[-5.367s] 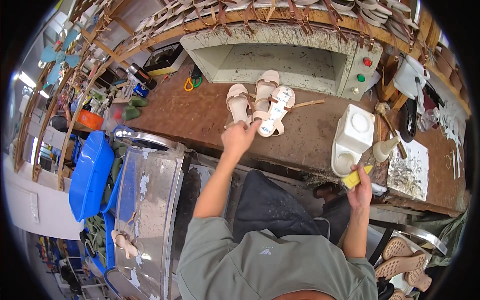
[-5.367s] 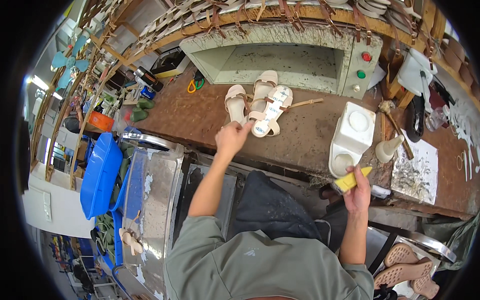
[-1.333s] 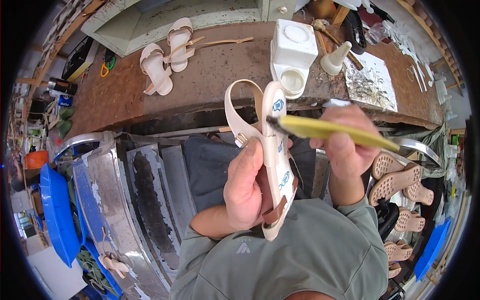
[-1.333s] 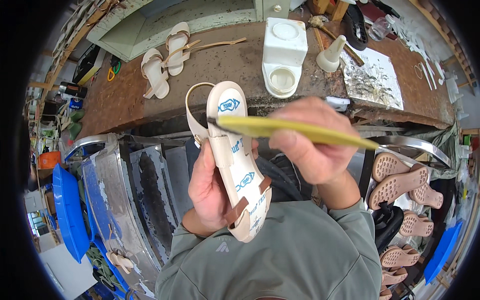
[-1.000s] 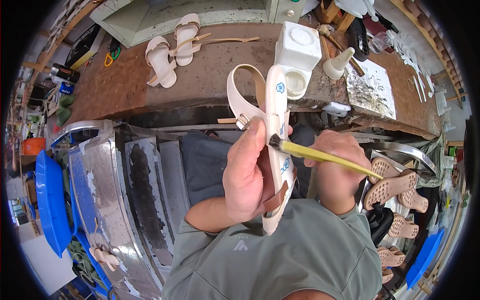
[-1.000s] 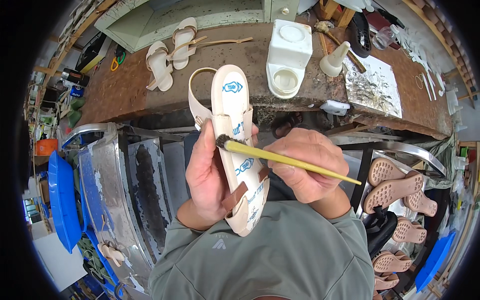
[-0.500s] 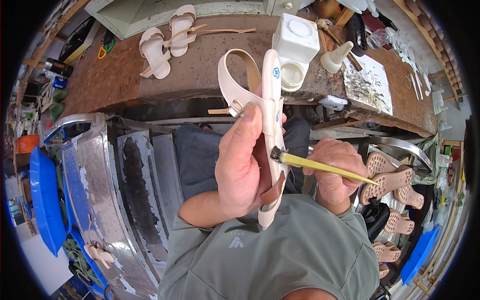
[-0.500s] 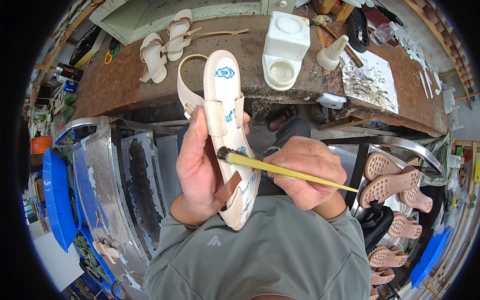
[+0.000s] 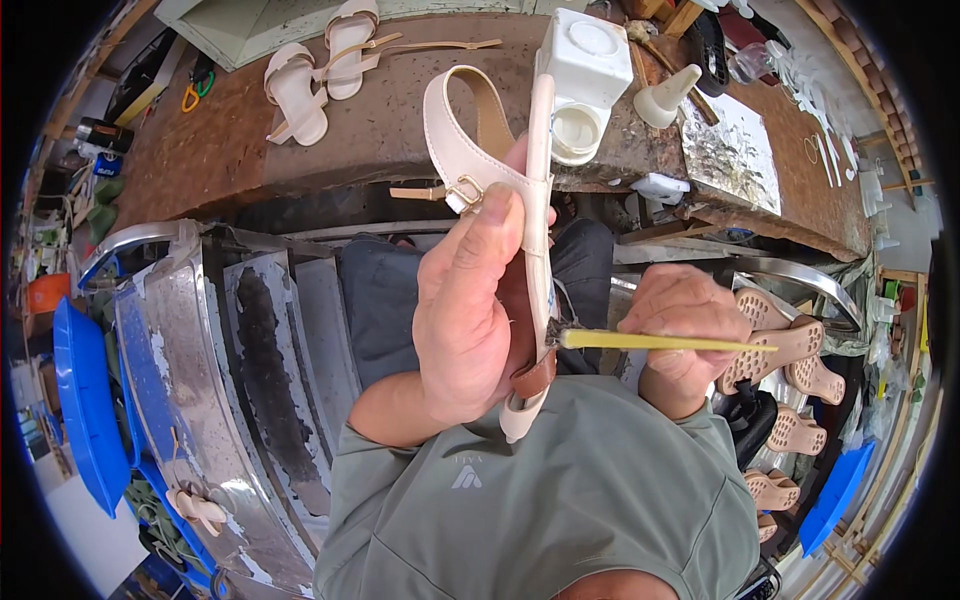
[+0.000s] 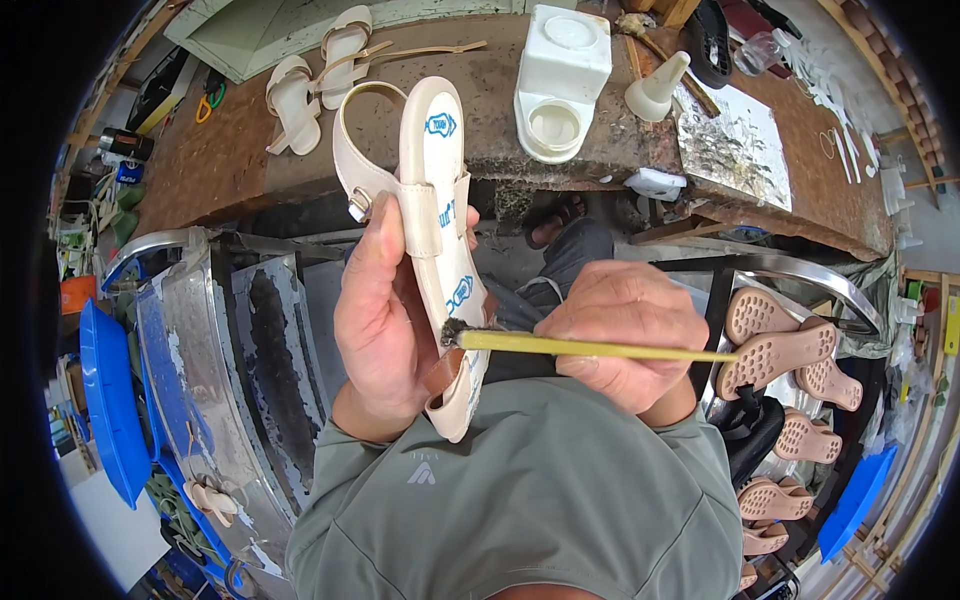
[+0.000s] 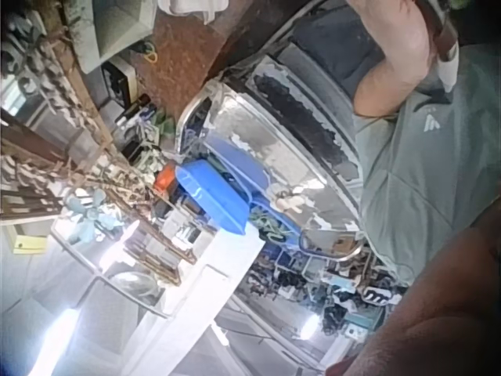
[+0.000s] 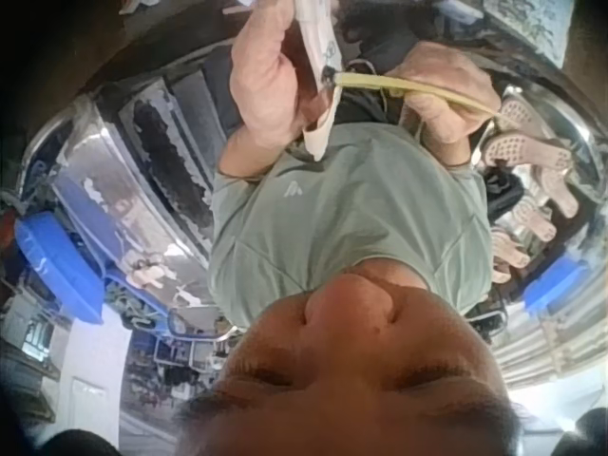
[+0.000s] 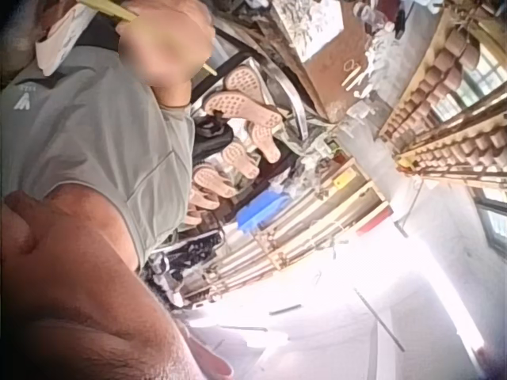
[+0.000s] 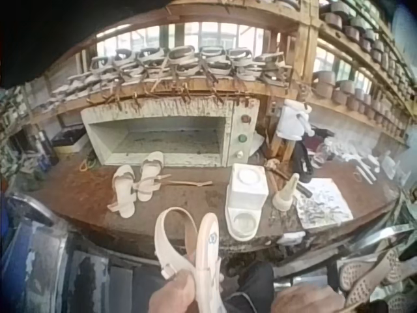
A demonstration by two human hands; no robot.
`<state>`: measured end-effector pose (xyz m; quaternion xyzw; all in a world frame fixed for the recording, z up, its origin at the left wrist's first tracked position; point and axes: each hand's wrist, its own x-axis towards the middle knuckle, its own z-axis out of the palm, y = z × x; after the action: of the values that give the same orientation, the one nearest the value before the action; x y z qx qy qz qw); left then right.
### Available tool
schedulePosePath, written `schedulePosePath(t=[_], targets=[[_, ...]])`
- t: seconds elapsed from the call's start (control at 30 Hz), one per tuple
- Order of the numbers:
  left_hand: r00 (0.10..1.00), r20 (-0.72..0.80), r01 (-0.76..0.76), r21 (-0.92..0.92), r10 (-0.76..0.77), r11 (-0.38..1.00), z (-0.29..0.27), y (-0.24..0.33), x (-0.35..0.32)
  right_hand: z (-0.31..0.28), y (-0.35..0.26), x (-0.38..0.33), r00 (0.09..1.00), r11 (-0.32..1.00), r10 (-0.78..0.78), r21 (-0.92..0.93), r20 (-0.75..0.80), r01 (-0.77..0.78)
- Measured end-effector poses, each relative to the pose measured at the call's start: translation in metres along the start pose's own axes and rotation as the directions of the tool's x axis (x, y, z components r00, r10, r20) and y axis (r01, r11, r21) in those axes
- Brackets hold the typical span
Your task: The person applies glue to the sole and strap areas of several beige sandals using a yellow brush. They handle the sandals one at a time, rotating them to cover different sections, and place finished units on a nearby metal tray.
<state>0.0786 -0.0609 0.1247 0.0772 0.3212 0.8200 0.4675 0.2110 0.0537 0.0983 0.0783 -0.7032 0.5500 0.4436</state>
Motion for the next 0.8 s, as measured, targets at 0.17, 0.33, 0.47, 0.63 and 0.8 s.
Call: schedulePosePath(t=[0.17,0.33,0.47,0.63,0.8], targets=[[1.0,0.003,-0.017,0.02,0.017,1.0,0.0,0.002,-0.001,0.001,-0.002,0.009,1.0,0.999,0.022,0.04,-0.013,-0.021],[0.999,0.015,-0.036,0.039,0.036,0.999,0.0,0.005,-0.004,0.002,-0.007,0.007,0.999,0.995,0.051,0.08,0.011,-0.051],[0.995,-0.021,-0.092,0.063,0.093,0.994,0.002,0.001,-0.003,0.003,0.0,0.017,0.997,0.998,0.062,-0.02,-0.052,-0.064],[0.997,-0.006,-0.07,0.018,0.07,0.997,-0.002,0.004,-0.004,0.006,0.004,0.015,0.999,0.999,0.013,0.033,-0.038,-0.012],[0.999,0.012,-0.047,0.043,0.046,0.998,0.001,0.009,-0.005,0.004,-0.003,0.009,0.999,0.992,-0.029,0.125,0.033,0.024]])
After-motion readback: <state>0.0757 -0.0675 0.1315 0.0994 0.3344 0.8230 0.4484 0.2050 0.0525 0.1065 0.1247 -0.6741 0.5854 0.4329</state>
